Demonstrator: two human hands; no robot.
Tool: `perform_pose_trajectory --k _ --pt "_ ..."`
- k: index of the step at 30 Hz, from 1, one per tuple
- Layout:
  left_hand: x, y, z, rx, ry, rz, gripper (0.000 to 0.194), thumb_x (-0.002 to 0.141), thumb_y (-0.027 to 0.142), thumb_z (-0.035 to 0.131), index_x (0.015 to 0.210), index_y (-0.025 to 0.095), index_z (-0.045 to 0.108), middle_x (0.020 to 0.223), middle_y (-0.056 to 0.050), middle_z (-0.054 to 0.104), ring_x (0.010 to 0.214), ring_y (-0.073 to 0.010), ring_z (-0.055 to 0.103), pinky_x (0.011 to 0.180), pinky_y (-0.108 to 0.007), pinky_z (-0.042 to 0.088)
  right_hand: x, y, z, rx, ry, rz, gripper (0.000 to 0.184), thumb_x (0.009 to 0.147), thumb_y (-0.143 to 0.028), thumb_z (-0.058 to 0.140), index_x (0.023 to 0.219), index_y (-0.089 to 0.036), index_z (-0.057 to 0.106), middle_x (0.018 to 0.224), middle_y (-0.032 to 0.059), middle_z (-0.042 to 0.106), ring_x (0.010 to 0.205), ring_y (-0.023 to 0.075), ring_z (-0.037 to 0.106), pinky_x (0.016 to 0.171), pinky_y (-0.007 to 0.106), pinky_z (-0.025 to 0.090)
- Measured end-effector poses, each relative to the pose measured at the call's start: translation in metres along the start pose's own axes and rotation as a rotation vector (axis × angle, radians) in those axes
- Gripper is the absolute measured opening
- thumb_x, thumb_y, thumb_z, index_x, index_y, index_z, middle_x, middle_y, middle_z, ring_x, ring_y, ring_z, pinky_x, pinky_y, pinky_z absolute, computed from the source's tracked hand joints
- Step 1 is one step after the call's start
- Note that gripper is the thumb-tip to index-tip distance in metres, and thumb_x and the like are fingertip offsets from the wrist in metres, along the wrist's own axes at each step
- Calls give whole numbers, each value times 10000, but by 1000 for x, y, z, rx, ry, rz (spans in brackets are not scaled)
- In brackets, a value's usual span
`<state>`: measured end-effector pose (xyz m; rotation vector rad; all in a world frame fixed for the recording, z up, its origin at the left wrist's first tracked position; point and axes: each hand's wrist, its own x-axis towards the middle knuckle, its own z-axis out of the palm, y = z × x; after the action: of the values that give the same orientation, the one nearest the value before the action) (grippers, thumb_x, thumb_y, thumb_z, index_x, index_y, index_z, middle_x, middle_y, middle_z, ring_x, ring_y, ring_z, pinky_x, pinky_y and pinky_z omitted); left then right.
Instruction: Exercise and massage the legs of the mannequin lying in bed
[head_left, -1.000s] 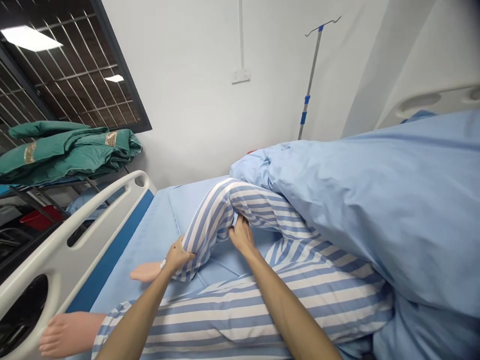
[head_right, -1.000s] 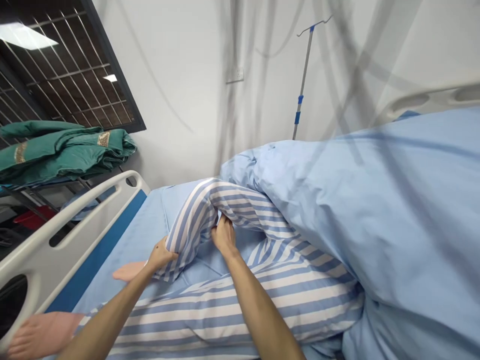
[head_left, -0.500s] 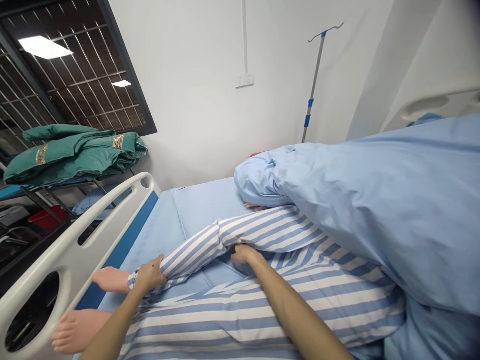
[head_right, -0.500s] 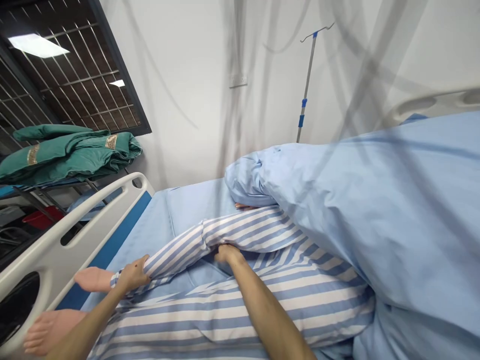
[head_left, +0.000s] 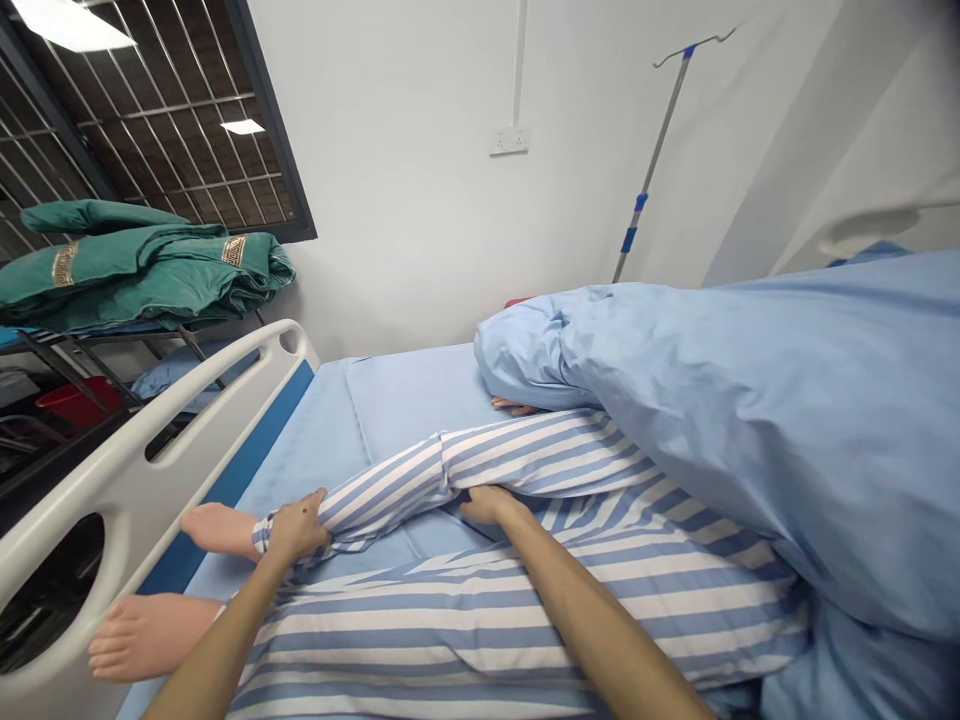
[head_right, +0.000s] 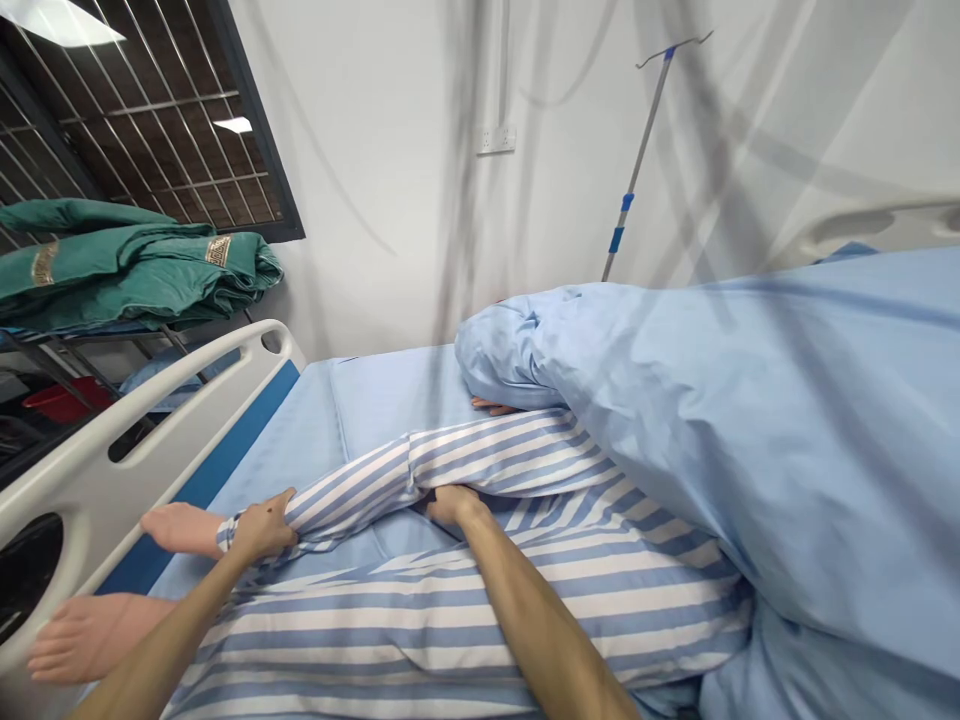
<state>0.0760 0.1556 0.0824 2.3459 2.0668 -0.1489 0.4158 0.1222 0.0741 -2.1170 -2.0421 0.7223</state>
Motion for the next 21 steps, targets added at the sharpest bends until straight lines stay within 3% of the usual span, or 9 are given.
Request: perform_pose_trajectory --k 2,5,8,13,17,21 --pt "2 9 -2 -31 52 -29 437 605 294 566 1033 249 490 1054 -67 647 948 -275 594 749 -317 386 2 -1 -5 0 72 -37 387 802 -327 444 1077 -109 606 1140 155 599 1072 241 552 888 305 405" --pt "6 33 -7 -103 103 -87 405 607 341 571 991 241 490 986 -64 657 892 -274 602 678 -300 383 6 -3 -15 15 330 -87 371 849 -291 361 1087 -98 570 1111 159 600 1069 238 544 909 316 384" --pt "9 66 -11 -202 122 -129 460 590 382 600 1013 244 480 946 -51 655 871 -272 601 643 -292 378 10 -2 -26 62 586 -99 335 829 -253 388 1087 -96 531 1063 152 605 1007 241 559 875 320 407" --pt "9 131 -9 -369 168 -172 506 578 422 628 1025 242 473 910 -49 648 853 -264 599 640 -296 382 11 4 -44 118 865 -91 369 765 -156 406 1113 -56 477 1022 169 581 990 266 528 868 358 414" --pt "10 167 -1 -446 214 -238 554 587 465 624 1059 229 454 889 -75 642 840 -280 597 629 -311 388 8 9 -53 130 969 -83 440 738 -134 410 1167 -36 431 1070 191 542 1029 287 485 886 392 404" --pt "11 172 3 -448 240 -240 569 586 482 632 1061 224 455 897 -75 641 857 -278 597 641 -307 393 7 10 -55 127 962 -96 466 733 -139 418 1189 -43 418 1089 194 536 1034 301 473 890 418 394"
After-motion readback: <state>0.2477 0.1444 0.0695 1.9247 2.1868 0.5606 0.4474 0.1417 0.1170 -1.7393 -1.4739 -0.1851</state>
